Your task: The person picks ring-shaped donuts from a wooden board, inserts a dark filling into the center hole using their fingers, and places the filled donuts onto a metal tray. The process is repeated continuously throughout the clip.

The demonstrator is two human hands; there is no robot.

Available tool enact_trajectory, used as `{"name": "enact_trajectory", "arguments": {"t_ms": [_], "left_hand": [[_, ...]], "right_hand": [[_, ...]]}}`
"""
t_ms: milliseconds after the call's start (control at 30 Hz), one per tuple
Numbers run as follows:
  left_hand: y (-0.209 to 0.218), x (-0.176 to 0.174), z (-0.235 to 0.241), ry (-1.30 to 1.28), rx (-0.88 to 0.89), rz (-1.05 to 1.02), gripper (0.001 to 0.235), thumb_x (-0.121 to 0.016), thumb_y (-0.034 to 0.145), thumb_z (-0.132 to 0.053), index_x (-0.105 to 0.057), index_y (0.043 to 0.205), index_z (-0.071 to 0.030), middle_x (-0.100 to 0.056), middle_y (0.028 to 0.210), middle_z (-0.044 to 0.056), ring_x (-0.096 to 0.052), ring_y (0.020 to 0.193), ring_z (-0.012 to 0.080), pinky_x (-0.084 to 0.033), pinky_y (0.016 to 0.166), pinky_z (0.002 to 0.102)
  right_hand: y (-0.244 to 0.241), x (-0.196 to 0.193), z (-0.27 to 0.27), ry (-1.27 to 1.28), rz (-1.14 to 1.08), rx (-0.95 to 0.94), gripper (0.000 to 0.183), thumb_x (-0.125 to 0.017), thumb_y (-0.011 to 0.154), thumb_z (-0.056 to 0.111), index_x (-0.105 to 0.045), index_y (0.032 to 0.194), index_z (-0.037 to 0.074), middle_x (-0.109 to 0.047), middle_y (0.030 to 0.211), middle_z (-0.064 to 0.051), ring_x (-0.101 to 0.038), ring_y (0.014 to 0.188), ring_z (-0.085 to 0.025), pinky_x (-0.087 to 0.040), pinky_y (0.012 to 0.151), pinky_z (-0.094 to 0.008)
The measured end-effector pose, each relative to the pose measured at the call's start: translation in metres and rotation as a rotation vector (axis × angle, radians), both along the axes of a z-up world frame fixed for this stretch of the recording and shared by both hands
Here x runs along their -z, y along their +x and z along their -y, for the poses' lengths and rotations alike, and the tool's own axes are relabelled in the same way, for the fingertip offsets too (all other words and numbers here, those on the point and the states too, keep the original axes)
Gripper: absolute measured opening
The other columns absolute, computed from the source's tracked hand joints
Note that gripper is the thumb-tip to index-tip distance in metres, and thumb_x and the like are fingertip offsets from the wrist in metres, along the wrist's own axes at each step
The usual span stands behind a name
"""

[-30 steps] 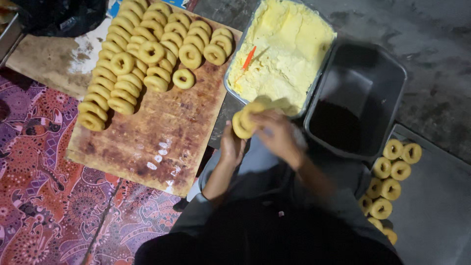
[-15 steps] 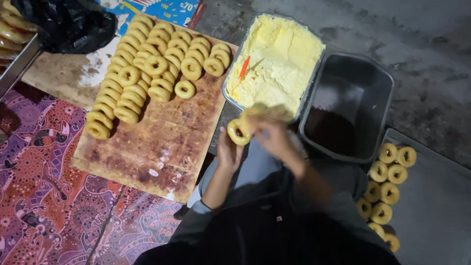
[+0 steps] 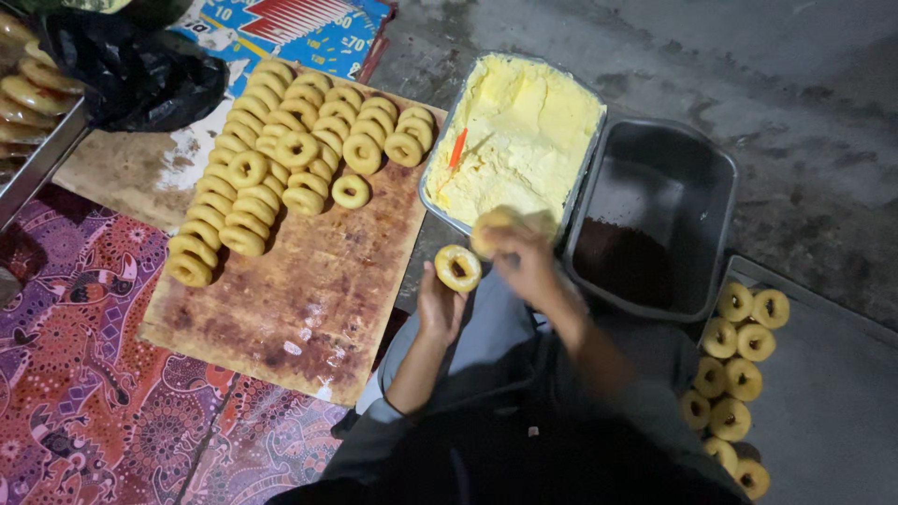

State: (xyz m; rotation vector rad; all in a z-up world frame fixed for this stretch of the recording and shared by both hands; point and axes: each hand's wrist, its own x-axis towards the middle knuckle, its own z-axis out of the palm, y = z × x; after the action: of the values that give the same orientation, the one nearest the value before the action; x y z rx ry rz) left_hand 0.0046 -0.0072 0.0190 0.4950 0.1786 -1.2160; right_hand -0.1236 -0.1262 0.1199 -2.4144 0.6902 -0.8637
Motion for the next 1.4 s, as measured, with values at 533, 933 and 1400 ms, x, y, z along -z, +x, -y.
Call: {"name": "enact_trajectory", "arguments": {"t_ms": [533, 933, 1400], "left_hand": [[-0.004, -0.013, -0.005, -0.095, -0.014, 0.232, 0.049, -0.046, 0.108, -0.034, -0.051, 0.139, 0.004, -0.06, 0.136, 0.016, -0.057, 0.129, 0.0269, -0.044, 0.114, 0.044], [-0.013, -0.005, -0.006, -0.159, 0.06, 0.275, 0.037, -0.045, 0.114, -0.027, -0.053, 0.135, 0.002, -0.058, 0.129, 0.016, -0.057, 0.12, 0.0266, -0.045, 0.105, 0.042], [-0.017, -0.041, -0.008, -0.162, 0.044, 0.298, 0.044, -0.046, 0.107, -0.025, -0.049, 0.139, 0.005, -0.057, 0.142, 0.017, -0.054, 0.135, 0.028, -0.039, 0.119, 0.044]], "right_hand": [[-0.009, -0.042, -0.042, 0.126, 0.017, -0.083, 0.04, -0.078, 0.078, 0.005, -0.076, 0.118, 0.012, -0.074, 0.116, -0.01, -0.064, 0.107, -0.03, -0.052, 0.096, -0.039], [-0.012, -0.041, -0.046, 0.122, -0.001, -0.13, 0.038, -0.08, 0.078, 0.008, -0.079, 0.116, 0.015, -0.074, 0.111, -0.007, -0.063, 0.106, -0.03, -0.052, 0.096, -0.04], [-0.017, -0.035, -0.037, 0.068, 0.021, -0.016, 0.036, -0.077, 0.084, 0.009, -0.076, 0.119, 0.016, -0.074, 0.116, -0.007, -0.064, 0.11, -0.029, -0.051, 0.098, -0.041]]}}
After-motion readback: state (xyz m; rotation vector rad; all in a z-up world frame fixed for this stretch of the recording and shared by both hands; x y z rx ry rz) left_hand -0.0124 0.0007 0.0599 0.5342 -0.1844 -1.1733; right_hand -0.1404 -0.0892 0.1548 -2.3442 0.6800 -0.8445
